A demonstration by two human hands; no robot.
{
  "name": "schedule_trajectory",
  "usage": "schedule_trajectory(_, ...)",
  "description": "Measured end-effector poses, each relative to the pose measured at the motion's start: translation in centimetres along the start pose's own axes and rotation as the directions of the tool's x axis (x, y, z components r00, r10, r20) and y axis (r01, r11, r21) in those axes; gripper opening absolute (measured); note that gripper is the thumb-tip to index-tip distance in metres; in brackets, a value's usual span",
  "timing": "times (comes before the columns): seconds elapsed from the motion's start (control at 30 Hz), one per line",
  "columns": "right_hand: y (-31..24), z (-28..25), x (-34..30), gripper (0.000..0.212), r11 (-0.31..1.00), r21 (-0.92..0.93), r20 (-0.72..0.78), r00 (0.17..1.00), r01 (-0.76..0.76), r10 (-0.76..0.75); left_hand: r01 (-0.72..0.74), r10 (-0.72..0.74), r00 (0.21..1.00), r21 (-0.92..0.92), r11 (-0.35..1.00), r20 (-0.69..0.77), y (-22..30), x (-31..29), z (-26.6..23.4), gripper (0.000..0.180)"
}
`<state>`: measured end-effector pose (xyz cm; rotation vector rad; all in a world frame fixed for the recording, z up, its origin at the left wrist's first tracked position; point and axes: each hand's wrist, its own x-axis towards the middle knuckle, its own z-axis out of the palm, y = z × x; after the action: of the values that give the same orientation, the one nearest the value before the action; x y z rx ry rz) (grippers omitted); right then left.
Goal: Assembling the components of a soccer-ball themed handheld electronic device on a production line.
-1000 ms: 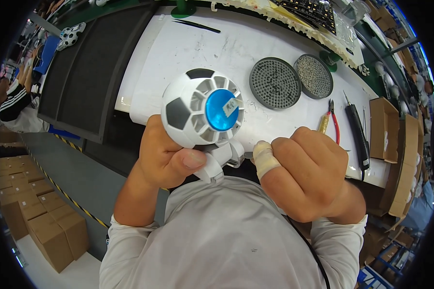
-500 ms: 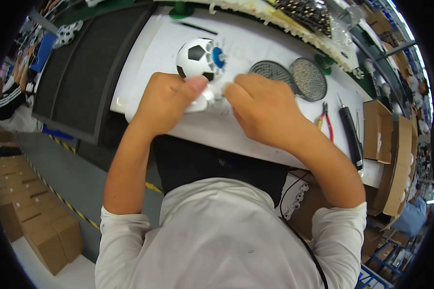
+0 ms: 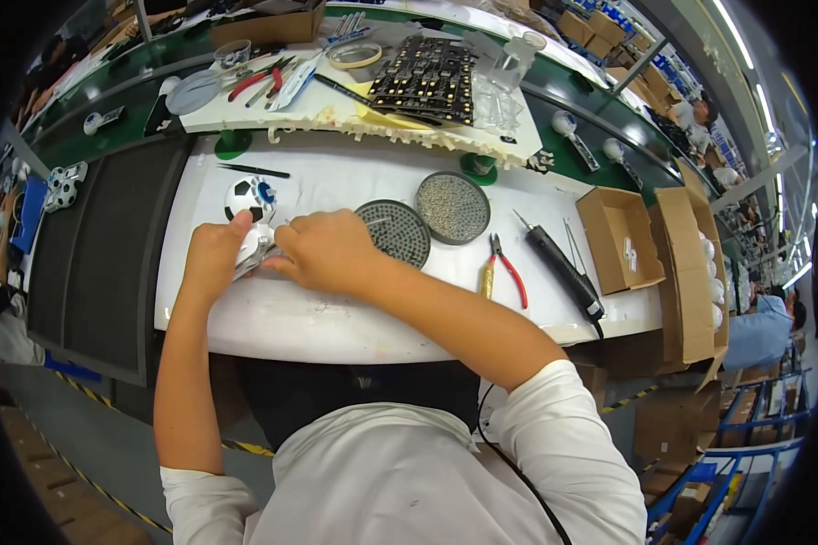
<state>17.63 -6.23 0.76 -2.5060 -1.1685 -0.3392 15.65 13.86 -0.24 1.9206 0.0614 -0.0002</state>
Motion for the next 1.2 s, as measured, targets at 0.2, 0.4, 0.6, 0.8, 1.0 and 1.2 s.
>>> schedule_trajectory(0.2,-0.6,-0.6,0.4,0.04,1.0,0.003,0.039,0.999,0.008,-0.008,-0.004,0.009,0.998,0.087,0.996,-0.067,0.2,-0.8,-0.4,0.056)
schedule_trajectory(0.4,0.4,-3.5,-0.9,0.013,0.993,0.115,-0.045,0.999,0.016,-0.011,-0.111,0.114,0.981,0.03,0.993,-0.159,-5.0,-1.6,-1.2,0.055)
schedule_trajectory(0.6,-4.3,-10.7,-3.4,0.022,0.95,0.181,-0.151,0.961,0.256,-0.23,-0.442,0.426,0.893,-0.107,0.891,-0.142,0.0,-7.1,0.5,0.064)
schedule_trajectory(0.8,-6.0,-10.9,-4.3,0.025,0.915,0.02,-0.269,0.884,0.402,-0.383,-0.44,0.419,0.898,-0.273,0.855,-0.135,3.3,-8.3,1.2,0.068)
schedule_trajectory(1.0,-6.6,-11.0,-4.6,0.03,0.914,0.023,-0.249,0.888,0.405,-0.388,-0.539,0.541,0.838,-0.263,0.8,-0.07,2.5,-8.1,1.4,0.067)
schedule_trajectory(1.2,-6.7,-10.7,-4.7,0.031,0.915,0.004,-0.246,0.887,0.403,-0.39,-0.558,0.553,0.828,-0.242,0.794,-0.092,2.8,-8.4,1.5,0.066)
